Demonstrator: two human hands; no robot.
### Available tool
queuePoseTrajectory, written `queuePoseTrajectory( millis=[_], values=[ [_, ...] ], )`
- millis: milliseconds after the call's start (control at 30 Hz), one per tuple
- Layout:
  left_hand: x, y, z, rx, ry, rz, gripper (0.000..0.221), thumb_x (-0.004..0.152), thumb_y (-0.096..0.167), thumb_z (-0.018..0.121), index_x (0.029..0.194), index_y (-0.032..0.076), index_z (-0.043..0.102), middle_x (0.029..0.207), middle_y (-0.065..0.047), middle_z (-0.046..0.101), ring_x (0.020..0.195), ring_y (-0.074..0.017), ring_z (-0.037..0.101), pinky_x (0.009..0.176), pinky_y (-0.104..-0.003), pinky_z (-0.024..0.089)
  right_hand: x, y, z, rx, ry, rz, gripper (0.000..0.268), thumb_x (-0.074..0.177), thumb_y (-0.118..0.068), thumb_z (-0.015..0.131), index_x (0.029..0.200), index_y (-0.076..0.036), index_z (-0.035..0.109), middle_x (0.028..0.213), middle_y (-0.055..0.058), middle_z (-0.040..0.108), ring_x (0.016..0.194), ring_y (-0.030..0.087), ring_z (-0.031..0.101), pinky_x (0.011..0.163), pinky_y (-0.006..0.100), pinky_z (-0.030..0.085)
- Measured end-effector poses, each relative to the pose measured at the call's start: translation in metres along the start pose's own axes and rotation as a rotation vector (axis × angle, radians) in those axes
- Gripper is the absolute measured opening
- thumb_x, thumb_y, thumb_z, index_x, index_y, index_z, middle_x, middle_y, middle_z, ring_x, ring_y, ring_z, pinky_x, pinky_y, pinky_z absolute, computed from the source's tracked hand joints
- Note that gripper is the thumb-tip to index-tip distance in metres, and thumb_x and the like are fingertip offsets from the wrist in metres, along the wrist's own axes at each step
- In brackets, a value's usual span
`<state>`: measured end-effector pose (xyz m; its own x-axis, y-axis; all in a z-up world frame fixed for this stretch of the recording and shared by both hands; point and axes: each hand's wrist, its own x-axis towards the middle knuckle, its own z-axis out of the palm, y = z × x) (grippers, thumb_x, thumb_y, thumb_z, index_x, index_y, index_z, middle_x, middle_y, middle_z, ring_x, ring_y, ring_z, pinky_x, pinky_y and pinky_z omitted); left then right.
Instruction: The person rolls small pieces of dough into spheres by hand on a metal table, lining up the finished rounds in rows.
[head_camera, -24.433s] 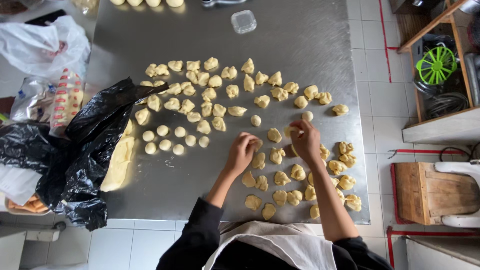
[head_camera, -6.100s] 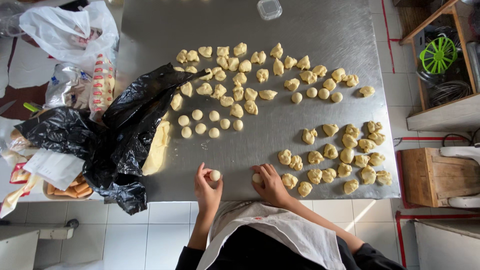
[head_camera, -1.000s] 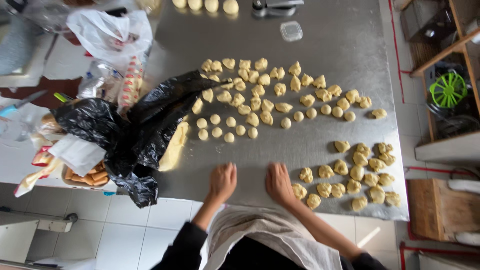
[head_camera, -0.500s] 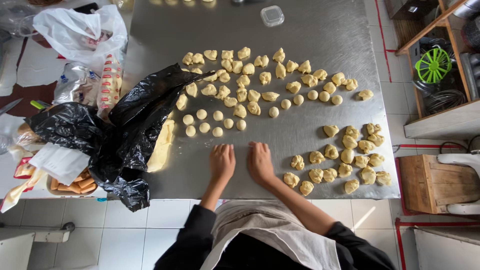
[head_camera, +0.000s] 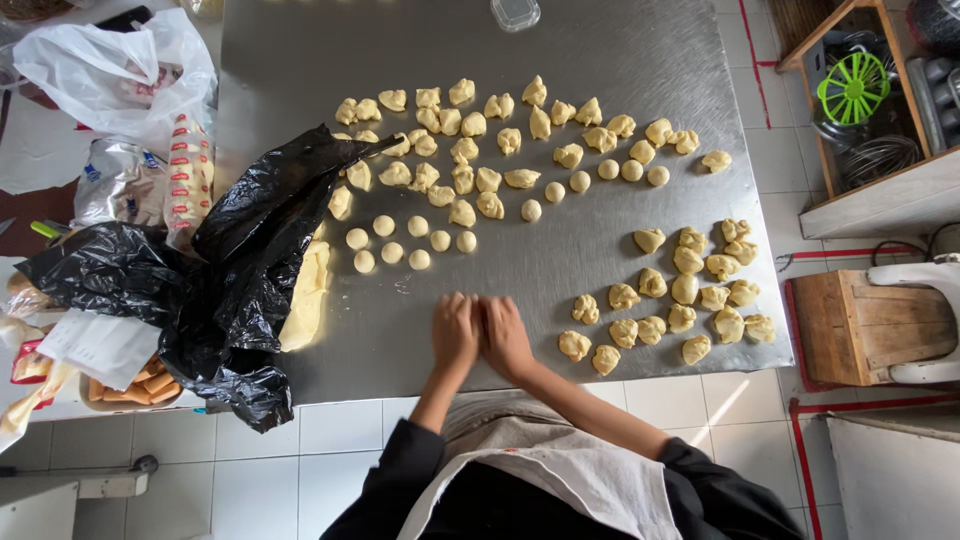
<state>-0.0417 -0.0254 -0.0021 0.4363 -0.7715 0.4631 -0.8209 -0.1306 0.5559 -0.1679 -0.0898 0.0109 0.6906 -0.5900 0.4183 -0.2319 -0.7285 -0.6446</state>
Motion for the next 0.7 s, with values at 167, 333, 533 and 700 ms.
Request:
queuePoseTrajectory(
  millis=[167, 333, 533, 700],
  values=[
    [-0.022, -0.021, -0.040, 0.044, -0.364, -0.223, 0.036, 0.099, 0.023, 0.061, 0.067, 0.006, 0.061, 0.068, -0.010, 0.061, 0.067, -0.0297, 0.060, 0.064, -0.045, 0.046, -0.029, 0.015, -0.036, -0.107, -0.247, -0.128, 0.017, 0.091, -0.001, 0.059, 0.108, 0.000, 0.057, 0.098, 0.017, 0.058, 0.091, 0.036, 0.054, 0.084, 0.046, 0.046],
    [0.016, -0.019, -0.007, 0.036, 0.009, -0.061, 0.027, 0.098, 0.018, 0.061, 0.075, 0.005, 0.058, 0.074, -0.012, 0.059, 0.074, -0.0339, 0.057, 0.071, -0.047, 0.045, 0.024, 0.011, 0.000, -0.131, 0.075, 0.035, 0.019, 0.091, 0.003, 0.058, 0.110, 0.002, 0.056, 0.099, 0.018, 0.057, 0.092, 0.039, 0.054, 0.083, 0.048, 0.046],
    [-0.033, -0.010, -0.026, -0.069, -0.126, -0.036, 0.028, 0.099, 0.018, 0.061, 0.074, 0.005, 0.058, 0.072, -0.011, 0.059, 0.070, -0.0308, 0.058, 0.066, -0.045, 0.046, -0.034, -0.005, -0.043, 0.073, -0.104, -0.165, 0.024, 0.089, -0.001, 0.058, 0.112, 0.004, 0.054, 0.103, 0.018, 0.060, 0.090, 0.038, 0.057, 0.084, 0.046, 0.045],
    [0.008, -0.038, -0.021, 0.118, -0.082, -0.129, 0.035, 0.100, 0.019, 0.061, 0.068, 0.004, 0.056, 0.069, -0.012, 0.059, 0.071, -0.0331, 0.057, 0.069, -0.047, 0.045, 0.017, 0.016, -0.016, -0.186, 0.011, 0.032, 0.018, 0.091, 0.001, 0.059, 0.109, 0.002, 0.055, 0.095, 0.018, 0.057, 0.089, 0.039, 0.054, 0.083, 0.048, 0.044]
  ],
)
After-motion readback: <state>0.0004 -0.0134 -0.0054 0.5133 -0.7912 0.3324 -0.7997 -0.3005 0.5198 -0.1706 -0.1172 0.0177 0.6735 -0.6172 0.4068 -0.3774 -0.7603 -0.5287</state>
